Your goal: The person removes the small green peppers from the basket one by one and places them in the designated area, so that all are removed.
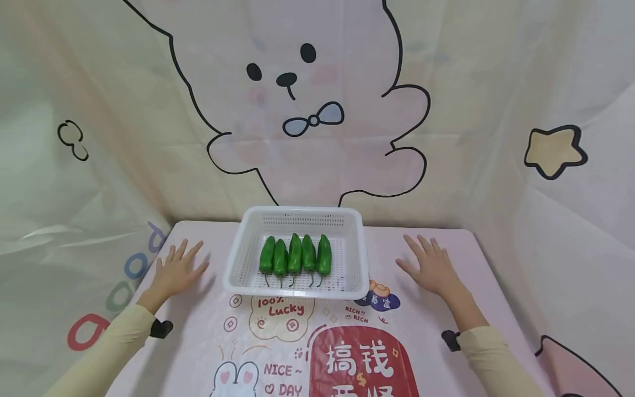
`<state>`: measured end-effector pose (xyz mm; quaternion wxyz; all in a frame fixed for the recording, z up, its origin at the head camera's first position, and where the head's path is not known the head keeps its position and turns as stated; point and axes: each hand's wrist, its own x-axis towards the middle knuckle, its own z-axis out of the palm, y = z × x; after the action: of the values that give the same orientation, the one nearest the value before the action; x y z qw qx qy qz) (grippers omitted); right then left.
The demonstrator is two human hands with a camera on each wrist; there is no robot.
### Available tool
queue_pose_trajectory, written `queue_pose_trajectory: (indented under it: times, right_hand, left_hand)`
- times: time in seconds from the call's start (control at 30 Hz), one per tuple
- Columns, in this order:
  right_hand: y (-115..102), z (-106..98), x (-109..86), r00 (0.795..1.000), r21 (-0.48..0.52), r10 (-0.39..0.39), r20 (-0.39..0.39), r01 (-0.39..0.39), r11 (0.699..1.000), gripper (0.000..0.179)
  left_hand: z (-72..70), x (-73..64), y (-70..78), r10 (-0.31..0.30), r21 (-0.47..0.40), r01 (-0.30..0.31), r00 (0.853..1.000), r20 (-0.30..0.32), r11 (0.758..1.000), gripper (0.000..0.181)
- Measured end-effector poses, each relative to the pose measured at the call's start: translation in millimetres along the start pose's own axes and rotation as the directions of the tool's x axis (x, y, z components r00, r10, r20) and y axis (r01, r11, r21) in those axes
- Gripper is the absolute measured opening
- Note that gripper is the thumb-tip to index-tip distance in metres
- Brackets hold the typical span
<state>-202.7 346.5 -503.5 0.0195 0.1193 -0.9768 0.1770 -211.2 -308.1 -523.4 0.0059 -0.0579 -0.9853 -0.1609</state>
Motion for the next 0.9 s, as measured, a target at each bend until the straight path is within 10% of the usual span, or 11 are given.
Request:
queue_pose_trajectory:
  times: [0.1, 0.33, 0.43, 0.67, 0.9]
  right_hand:
    - [-12.6, -16.9, 9.7, 1.0, 0.247, 0.004, -0.028, 0.004, 0.969, 0.066]
    - [-44.4, -29.8, 34.6, 0.989, 0.647, -0.022, -0.146, 0.112, 0.755, 0.041]
    - [-58.8, -26.5, 47.8, 0.983, 0.733, -0.046, -0.175, 0.162, 0.661, 0.04]
    - [-85.0, -21.2, 74.9, 0.984, 0.797, -0.102, -0.148, 0.18, 0.577, 0.04]
    - [-100.0, -18.8, 90.7, 0.99, 0.758, -0.111, -0.084, 0.136, 0.638, 0.046]
  left_hand:
    - [-10.0, 10.1, 6.4, 0.005, -0.31, -0.004, 1.0, 0.002, 0.951, 0.062]
    - [-28.2, 26.8, 33.8, -0.025, -0.827, 0.062, 0.998, 0.058, 0.558, 0.055]
    - [-19.9, 35.4, 49.7, -0.024, -0.88, 0.091, 0.996, 0.09, 0.467, 0.053]
    - [16.7, 47.6, 76.2, 0.004, -0.851, 0.146, 0.985, 0.171, 0.504, 0.047]
    - [35.9, 47.6, 84.7, -0.045, -0.837, 0.104, 0.995, 0.094, 0.538, 0.043]
